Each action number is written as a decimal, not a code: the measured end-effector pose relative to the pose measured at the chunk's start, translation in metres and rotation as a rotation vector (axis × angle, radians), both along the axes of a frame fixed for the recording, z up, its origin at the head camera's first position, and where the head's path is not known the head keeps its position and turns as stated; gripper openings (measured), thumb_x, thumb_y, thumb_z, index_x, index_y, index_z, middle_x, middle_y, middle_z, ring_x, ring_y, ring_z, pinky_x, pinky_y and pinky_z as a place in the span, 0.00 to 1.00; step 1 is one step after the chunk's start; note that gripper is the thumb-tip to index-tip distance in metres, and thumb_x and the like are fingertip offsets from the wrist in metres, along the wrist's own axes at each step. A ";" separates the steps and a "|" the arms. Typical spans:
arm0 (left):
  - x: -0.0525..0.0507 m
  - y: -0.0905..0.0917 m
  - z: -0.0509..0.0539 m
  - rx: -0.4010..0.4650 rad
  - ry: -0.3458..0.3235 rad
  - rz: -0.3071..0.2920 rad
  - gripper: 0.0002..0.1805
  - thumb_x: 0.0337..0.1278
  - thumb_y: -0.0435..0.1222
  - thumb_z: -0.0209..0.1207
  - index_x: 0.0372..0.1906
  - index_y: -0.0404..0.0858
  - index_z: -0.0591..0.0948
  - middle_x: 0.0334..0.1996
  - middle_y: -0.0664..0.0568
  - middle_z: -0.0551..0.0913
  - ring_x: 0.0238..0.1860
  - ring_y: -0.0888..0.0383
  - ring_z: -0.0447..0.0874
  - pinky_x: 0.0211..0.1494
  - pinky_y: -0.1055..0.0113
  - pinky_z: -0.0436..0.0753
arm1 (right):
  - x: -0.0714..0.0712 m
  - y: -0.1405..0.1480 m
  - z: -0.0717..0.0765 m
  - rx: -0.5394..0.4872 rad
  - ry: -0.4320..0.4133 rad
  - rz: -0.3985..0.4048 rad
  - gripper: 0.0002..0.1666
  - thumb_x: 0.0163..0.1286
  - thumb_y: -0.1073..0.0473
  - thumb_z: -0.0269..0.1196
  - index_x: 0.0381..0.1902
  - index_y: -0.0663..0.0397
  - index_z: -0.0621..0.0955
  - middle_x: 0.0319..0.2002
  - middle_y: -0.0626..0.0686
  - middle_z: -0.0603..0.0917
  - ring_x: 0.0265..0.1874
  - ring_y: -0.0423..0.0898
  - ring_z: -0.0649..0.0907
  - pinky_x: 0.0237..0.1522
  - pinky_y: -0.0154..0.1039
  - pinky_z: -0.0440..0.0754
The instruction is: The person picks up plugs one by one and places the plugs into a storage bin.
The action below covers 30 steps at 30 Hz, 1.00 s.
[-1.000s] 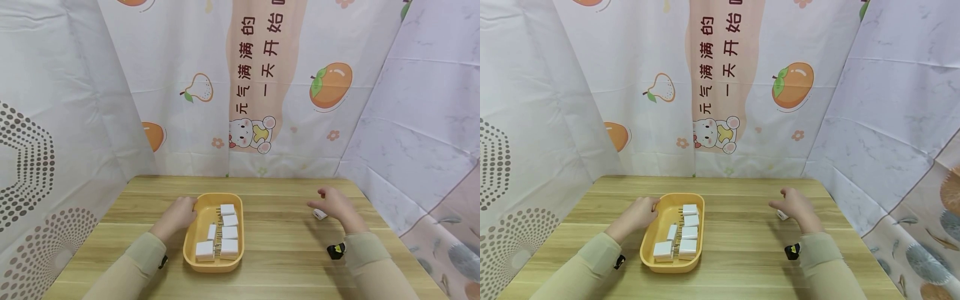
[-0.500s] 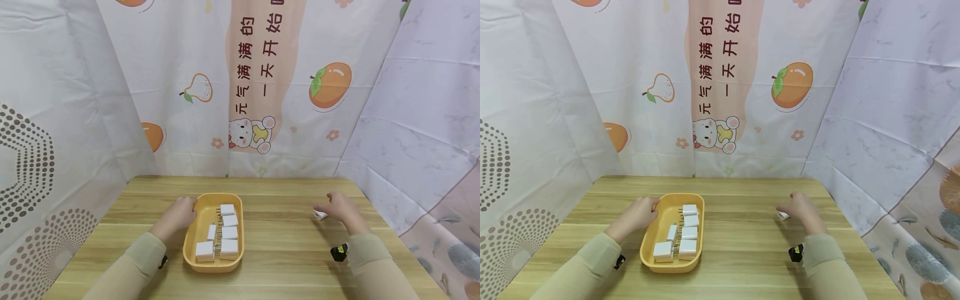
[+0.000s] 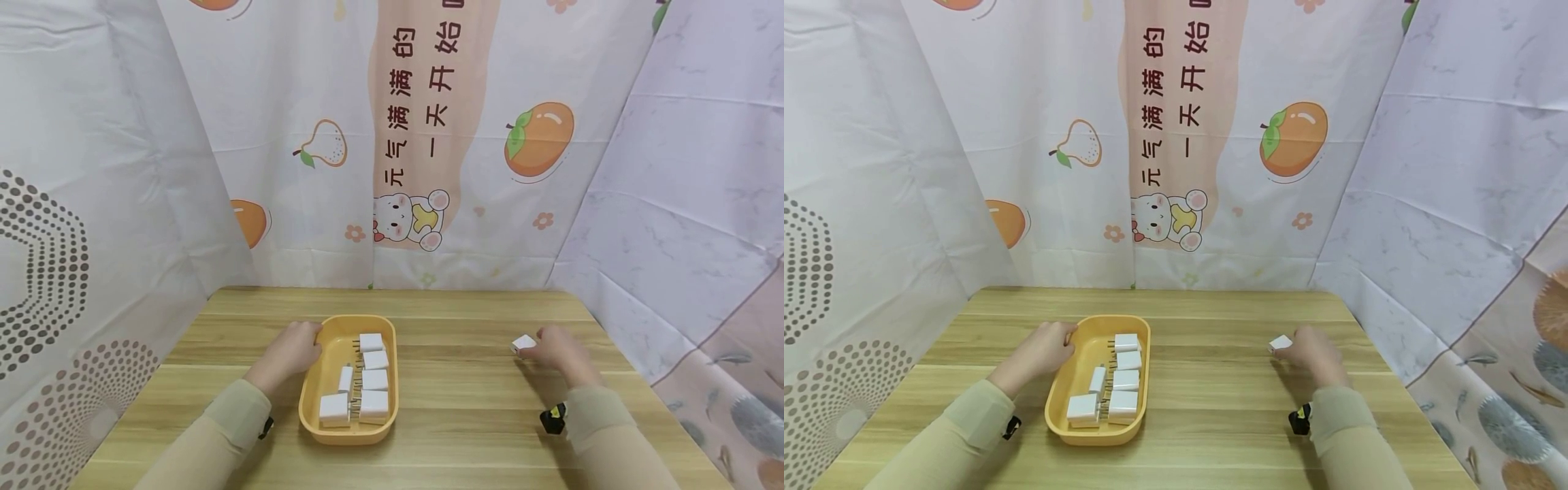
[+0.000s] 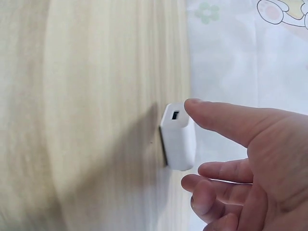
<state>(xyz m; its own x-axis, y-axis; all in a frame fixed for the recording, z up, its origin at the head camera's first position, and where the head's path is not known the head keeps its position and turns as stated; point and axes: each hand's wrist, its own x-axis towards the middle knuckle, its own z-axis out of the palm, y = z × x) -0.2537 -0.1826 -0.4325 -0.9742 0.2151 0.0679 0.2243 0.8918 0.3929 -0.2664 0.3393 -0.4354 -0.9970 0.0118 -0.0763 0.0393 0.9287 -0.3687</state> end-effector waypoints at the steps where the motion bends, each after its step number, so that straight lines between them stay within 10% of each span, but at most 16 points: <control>1: 0.000 0.000 0.000 0.000 0.000 0.001 0.24 0.63 0.29 0.59 0.63 0.25 0.77 0.22 0.50 0.77 0.16 0.59 0.70 0.23 0.65 0.76 | 0.000 0.000 -0.002 -0.011 -0.008 -0.003 0.40 0.58 0.42 0.73 0.52 0.74 0.79 0.43 0.68 0.84 0.40 0.62 0.81 0.40 0.61 0.78; 8: -0.001 -0.001 -0.001 -0.004 0.000 0.000 0.24 0.64 0.29 0.59 0.63 0.25 0.77 0.27 0.48 0.80 0.17 0.58 0.72 0.24 0.66 0.77 | 0.004 -0.003 -0.010 -0.072 -0.023 -0.008 0.20 0.56 0.47 0.75 0.31 0.58 0.82 0.28 0.52 0.82 0.28 0.51 0.78 0.30 0.46 0.74; 30: -0.002 -0.001 -0.001 -0.015 -0.003 0.008 0.24 0.63 0.29 0.58 0.63 0.26 0.78 0.33 0.45 0.84 0.19 0.58 0.74 0.28 0.65 0.79 | 0.002 -0.001 -0.018 -0.056 0.034 -0.006 0.15 0.54 0.52 0.72 0.31 0.57 0.81 0.27 0.52 0.80 0.28 0.52 0.76 0.29 0.47 0.73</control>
<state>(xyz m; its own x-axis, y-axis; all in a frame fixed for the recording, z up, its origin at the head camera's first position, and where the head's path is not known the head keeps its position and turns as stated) -0.2559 -0.1836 -0.4332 -0.9762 0.2081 0.0616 0.2158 0.8995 0.3799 -0.2639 0.3379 -0.4531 -0.9990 0.0145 -0.0427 0.0312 0.9062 -0.4216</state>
